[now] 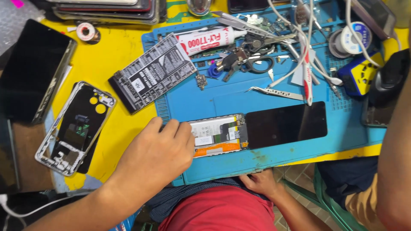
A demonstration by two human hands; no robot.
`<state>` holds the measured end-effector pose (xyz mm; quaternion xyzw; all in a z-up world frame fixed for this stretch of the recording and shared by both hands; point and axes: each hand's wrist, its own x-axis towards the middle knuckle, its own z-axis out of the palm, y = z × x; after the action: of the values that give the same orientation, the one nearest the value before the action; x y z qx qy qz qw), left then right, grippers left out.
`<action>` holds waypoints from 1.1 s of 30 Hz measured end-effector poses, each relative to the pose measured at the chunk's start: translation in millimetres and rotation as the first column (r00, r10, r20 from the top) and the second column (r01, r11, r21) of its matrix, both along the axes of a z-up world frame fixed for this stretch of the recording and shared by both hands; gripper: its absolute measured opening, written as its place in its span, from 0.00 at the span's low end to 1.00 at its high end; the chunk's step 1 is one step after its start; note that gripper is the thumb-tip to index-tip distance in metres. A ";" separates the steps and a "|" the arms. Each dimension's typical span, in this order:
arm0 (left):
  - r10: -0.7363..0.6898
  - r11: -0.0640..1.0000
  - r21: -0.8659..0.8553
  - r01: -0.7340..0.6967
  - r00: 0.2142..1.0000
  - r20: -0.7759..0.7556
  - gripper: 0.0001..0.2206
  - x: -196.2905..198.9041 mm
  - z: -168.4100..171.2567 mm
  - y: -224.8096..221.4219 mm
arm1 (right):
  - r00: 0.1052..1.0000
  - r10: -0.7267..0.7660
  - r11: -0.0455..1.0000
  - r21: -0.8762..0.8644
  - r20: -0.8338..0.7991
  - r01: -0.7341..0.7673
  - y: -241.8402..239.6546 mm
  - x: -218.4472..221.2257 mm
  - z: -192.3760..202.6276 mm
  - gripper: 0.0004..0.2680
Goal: Disassembling a mobile phone to remove the screen and internal components using specialized repair tools.
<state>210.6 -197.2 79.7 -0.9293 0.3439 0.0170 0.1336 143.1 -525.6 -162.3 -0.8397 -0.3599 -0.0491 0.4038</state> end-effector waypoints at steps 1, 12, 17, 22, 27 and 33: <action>-0.010 1.000 -0.007 0.010 1.000 0.023 0.09 -0.7 -1.6 0.5 | 1.000 0.008 1.000 0.012 0.006 -0.008 1.2 1.5 2.6 0.06; -0.021 1.000 -0.005 0.022 0.998 0.062 0.11 -1.5 -2.2 2.6 | 0.994 0.079 0.993 0.088 -0.074 -0.073 -0.4 1.7 0.6 0.06; 0.039 0.993 -0.114 -0.033 0.998 0.047 0.08 -0.4 8.9 11.0 | 0.997 -0.026 0.999 -0.024 0.069 0.027 -5.8 -4.1 -9.2 0.03; 0.047 0.990 -0.131 -0.045 0.999 0.010 0.06 -9.0 11.4 10.7 | 0.996 -0.050 0.998 -0.033 0.077 0.053 -6.2 -6.5 -17.8 0.07; 0.006 0.976 -0.217 0.003 0.999 0.043 0.07 11.2 5.0 -14.6 | 0.996 -0.074 0.997 -0.003 0.047 0.074 -2.8 -2.6 -10.4 0.02; -0.017 0.950 -0.310 0.026 0.999 0.033 0.05 44.6 -10.0 -68.0 | 0.993 -0.073 0.997 0.027 0.092 0.071 2.3 1.6 -0.5 0.04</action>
<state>255.2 -265.2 69.8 -0.9350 0.3505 -0.0526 -0.0087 144.8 -523.2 -162.9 -0.8440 -0.3473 -0.1070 0.3944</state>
